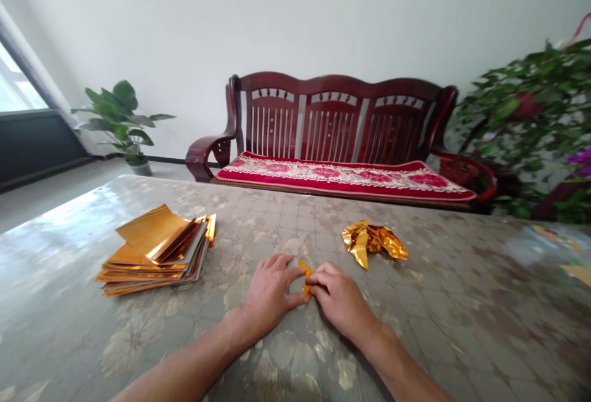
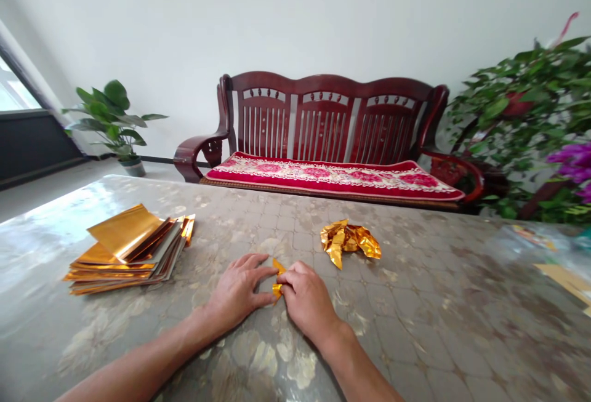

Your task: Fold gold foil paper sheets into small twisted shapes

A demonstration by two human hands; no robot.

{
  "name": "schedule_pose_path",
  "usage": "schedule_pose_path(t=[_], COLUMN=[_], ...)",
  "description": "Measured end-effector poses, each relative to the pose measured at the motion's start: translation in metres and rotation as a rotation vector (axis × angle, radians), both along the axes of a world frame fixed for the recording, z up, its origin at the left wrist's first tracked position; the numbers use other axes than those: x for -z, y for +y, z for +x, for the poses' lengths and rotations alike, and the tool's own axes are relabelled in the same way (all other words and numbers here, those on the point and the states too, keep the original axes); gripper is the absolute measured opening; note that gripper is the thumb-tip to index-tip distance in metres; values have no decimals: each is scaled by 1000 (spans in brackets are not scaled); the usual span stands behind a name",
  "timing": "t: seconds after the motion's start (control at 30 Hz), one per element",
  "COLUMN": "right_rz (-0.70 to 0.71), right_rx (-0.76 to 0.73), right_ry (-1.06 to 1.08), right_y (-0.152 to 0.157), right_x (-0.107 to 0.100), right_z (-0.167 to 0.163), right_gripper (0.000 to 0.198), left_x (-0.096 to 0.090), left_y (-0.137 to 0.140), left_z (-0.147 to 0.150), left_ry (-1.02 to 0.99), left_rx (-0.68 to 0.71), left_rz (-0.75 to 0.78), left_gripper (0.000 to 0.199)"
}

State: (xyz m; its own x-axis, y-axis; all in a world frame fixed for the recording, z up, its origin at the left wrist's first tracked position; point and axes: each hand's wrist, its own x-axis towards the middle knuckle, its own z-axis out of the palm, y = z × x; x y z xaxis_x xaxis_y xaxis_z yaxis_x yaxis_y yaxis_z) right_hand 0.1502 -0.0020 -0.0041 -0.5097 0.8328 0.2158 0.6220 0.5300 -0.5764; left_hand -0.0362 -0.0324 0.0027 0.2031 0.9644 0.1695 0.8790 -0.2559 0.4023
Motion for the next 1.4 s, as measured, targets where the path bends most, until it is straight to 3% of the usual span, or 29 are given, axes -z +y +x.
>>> schedule_pose_path(t=[0.1, 0.27, 0.4, 0.5, 0.57, 0.77, 0.9, 1.2, 1.4], right_rz=[17, 20, 2, -31, -47, -12, 2, -11, 8], right_rx=[-22, -41, 30, 109, 109, 18, 3, -7, -11], right_ry=[-37, -46, 20, 67, 62, -12, -64, -34, -27], right_y=[1, 2, 2, 3, 3, -1, -4, -3, -2], right_x=[-3, -6, -2, 3, 3, -5, -10, -11, -8], right_z=[0, 1, 0, -2, -2, -3, -5, -3, -2], right_gripper=[23, 23, 23, 46, 52, 32, 23, 23, 23], left_x=[1, 3, 6, 9, 10, 7, 6, 10, -8], left_y=[5, 15, 19, 20, 20, 17, 16, 9, 6], left_z=[-4, -11, -12, -14, -15, -20, -19, -9, -7], left_ry=[-87, -266, -356, -417, -408, -230, -212, -446, -721], left_rx=[-1, -46, -65, -64, -52, 10, -13, -24, -176], left_rz=[20, -40, -105, -152, -162, -105, -141, -173, -276], left_gripper=[31, 57, 69, 77, 81, 83, 79, 87, 80])
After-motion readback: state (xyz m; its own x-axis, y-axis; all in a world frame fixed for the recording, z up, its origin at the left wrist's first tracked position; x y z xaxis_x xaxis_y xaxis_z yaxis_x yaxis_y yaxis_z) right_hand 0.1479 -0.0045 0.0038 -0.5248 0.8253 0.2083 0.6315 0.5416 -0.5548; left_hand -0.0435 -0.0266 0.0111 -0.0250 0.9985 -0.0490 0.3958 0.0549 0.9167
